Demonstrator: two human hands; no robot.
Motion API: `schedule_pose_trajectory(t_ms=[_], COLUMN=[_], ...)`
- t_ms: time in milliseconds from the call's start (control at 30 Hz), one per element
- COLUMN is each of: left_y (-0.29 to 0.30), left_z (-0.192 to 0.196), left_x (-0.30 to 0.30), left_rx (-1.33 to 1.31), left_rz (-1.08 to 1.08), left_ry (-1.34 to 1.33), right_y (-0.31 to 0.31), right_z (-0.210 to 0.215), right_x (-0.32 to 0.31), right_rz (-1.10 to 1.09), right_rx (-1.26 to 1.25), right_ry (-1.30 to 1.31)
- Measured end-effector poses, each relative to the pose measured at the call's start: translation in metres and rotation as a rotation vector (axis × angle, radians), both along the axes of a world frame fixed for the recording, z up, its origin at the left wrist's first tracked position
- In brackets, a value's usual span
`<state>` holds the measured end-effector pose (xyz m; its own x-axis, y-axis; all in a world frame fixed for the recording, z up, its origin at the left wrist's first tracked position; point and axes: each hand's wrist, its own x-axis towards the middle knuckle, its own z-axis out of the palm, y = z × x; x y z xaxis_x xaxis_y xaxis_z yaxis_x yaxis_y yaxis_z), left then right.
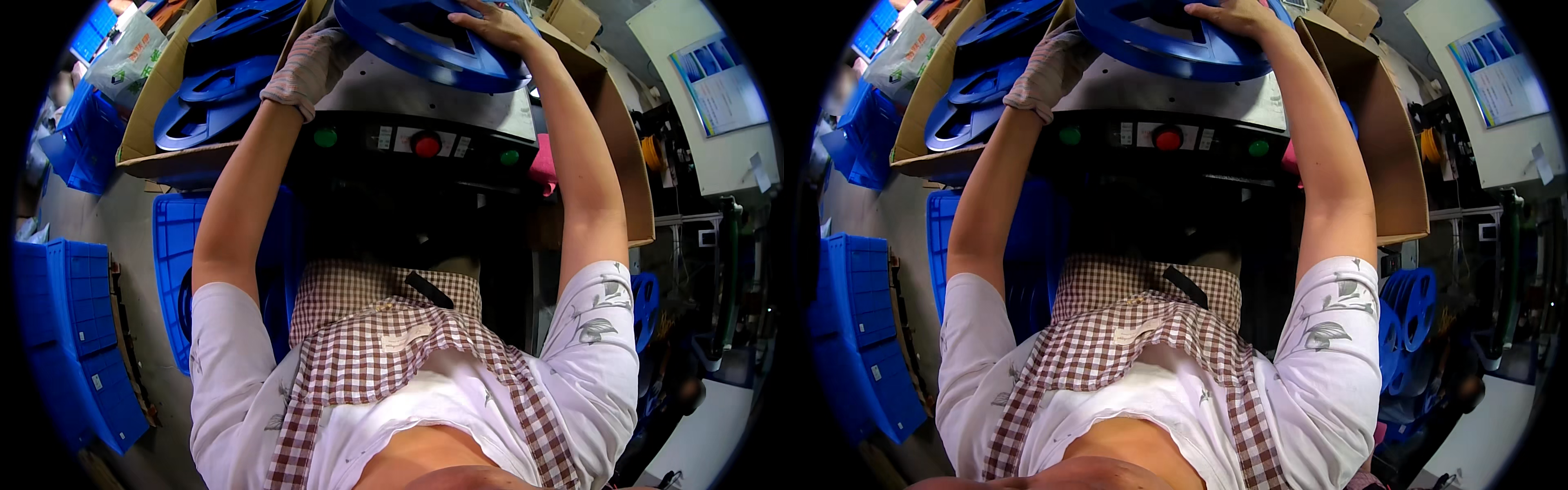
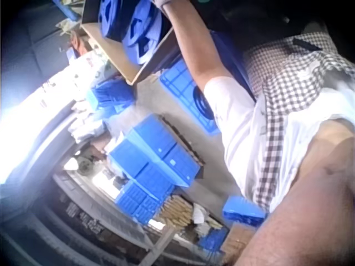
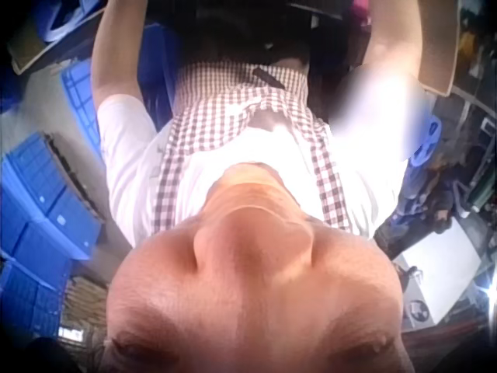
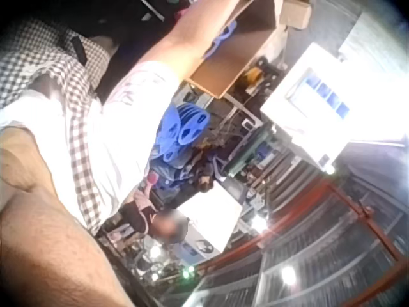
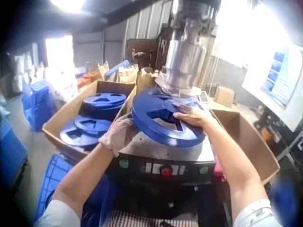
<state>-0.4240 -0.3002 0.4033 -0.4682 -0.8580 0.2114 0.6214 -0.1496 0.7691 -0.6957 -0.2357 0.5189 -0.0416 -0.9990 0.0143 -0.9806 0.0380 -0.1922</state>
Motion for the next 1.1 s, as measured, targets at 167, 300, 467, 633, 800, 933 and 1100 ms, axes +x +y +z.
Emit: schedule_pose_trajectory(t_ms=[167,300,467,633,800,933,1100], left_y=[0.007,-0.015,0.083,0.112,0.115,0.123,0.126], left_z=[-0.002,-0.033,0.016,-0.062,-0.076,-0.069,-0.058], left_x=[0.016,0.03,0.076,0.085,0.076,0.077,0.065], left_rx=[0.014,-0.594,-0.265,-0.466,-0.722,-0.663,-0.639], left_rz=[0.037,0.14,0.257,0.578,0.672,0.7,0.775], left_ry=[-0.109,-0.481,-0.422,-0.702,-1.213,-1.183,-1.183], right_y=[-0.022,0.012,0.06,0.194,0.206,0.196,0.206], right_z=[-0.018,0.004,-0.031,-0.084,-0.12,-0.141,-0.141], right_x=[0.002,0.004,-0.042,-0.055,-0.055,-0.06,-0.067], right_rz=[0.191,0.083,0.166,-0.116,-0.214,-0.149,-0.094], right_rx=[-0.039,-0.101,-0.653,-0.519,-0.346,-0.465,-0.599], right_ry=[-0.025,0.039,-0.018,-0.001,0.027,0.048,-0.029])
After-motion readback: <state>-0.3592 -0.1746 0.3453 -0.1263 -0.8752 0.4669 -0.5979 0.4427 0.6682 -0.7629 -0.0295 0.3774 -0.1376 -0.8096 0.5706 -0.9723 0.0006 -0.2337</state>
